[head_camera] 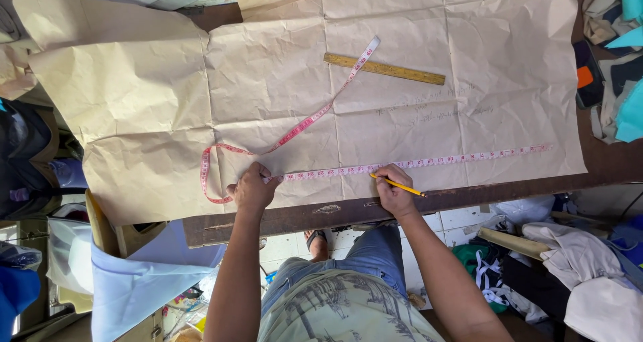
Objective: Drafting a garment pattern on brown paper by measuring with a tape measure, marking with a pencil, and cutting with scissors.
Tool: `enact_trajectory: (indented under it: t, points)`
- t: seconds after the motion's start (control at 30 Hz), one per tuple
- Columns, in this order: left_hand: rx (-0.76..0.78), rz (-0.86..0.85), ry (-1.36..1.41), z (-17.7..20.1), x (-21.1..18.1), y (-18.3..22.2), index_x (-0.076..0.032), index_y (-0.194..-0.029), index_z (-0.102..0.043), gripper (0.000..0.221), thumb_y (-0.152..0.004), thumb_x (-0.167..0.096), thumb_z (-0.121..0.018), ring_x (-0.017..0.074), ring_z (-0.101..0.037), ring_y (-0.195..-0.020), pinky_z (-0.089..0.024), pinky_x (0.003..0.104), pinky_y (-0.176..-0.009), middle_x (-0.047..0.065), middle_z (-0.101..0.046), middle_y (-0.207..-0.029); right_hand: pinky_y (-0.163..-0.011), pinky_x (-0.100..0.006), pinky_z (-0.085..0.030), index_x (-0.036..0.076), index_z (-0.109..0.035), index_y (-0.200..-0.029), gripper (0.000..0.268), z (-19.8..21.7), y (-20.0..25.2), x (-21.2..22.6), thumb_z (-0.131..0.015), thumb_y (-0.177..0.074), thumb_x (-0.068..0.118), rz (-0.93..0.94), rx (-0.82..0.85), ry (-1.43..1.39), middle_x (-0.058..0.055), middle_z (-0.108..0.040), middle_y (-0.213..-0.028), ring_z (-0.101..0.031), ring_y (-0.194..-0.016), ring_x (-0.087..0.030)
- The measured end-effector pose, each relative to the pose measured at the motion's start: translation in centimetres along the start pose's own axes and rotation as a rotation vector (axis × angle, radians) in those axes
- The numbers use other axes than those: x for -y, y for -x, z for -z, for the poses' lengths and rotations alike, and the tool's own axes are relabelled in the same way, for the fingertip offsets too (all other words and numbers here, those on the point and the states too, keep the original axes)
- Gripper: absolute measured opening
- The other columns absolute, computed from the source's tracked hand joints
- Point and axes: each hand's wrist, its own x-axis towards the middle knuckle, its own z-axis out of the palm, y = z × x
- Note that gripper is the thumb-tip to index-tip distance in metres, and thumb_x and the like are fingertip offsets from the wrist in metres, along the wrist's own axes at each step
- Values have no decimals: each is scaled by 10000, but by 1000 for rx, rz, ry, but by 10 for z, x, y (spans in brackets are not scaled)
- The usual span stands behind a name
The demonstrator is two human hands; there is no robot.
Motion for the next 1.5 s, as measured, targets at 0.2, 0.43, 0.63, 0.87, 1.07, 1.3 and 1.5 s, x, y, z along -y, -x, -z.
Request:
enact_trajectory:
  t: [0.2, 0.43, 0.63, 0.87, 1.07, 1.3, 1.5]
  points:
    - [-11, -4, 10, -2, 2, -1, -261, -1014, -663, 303, -824, -452, -801, 280, -701, -1115, -365, 515, -1024, -4, -763, -1056, -603, -347, -508, 48, -694, -869, 77, -3, 1, 1, -625, -902, 33, 19, -2, 38, -140, -607, -718, -628, -642, -256]
    - [16, 2, 14, 6, -4, 4, -252, -1019, -671, 299, -829, -441, -803, 292, -697, -1126, -378, 497, -1016, 19, -759, -1069, -595, -364, -517, 38, -723, -869, 43, -3, 0, 3, -682, -877, 47, -12, 27, 14, -158, -647, -725, -663, -660, -272]
    - [15, -2, 15, 9, -6, 5, -249, -1018, -672, 305, -828, -450, -802, 299, -697, -1127, -381, 496, -1010, 27, -756, -1067, -603, -365, -529, 28, -739, -881, 55, -3, 1, 2, -685, -872, 31, -31, 27, 18, -172, -664, -739, -673, -674, -273]
    - [16, -4, 19, 10, -7, 6, -238, -1021, -676, 320, -827, -458, -805, 317, -698, -1129, -394, 508, -1015, 45, -760, -1067, -631, -384, -537, 29, -730, -873, 51, -4, 1, 2, -680, -876, 41, -11, 22, 38, -171, -666, -743, -680, -693, -295]
    - [10, -8, 22, 7, -5, 5, -242, -1015, -675, 304, -829, -449, -797, 314, -697, -1132, -385, 506, -1017, 45, -758, -1061, -644, -393, -527, 40, -684, -858, 95, -1, 2, -4, -617, -922, 59, -5, 19, 45, -167, -633, -749, -656, -693, -320]
    - [7, -10, 15, 5, -2, 2, -254, -1010, -677, 314, -819, -466, -808, 305, -702, -1127, -415, 497, -1003, 34, -761, -1051, -670, -358, -531, 64, -687, -869, 92, -2, 2, -1, -611, -920, 57, -2, 17, 87, -135, -625, -751, -664, -709, -295]
    - [-1, -20, 28, 4, -1, 3, -246, -1015, -676, 325, -815, -468, -804, 317, -699, -1128, -402, 508, -1013, 42, -760, -1058, -674, -366, -531, 70, -678, -874, 94, -3, 2, 1, -601, -926, 59, -11, 33, 112, -134, -615, -752, -666, -714, -303]
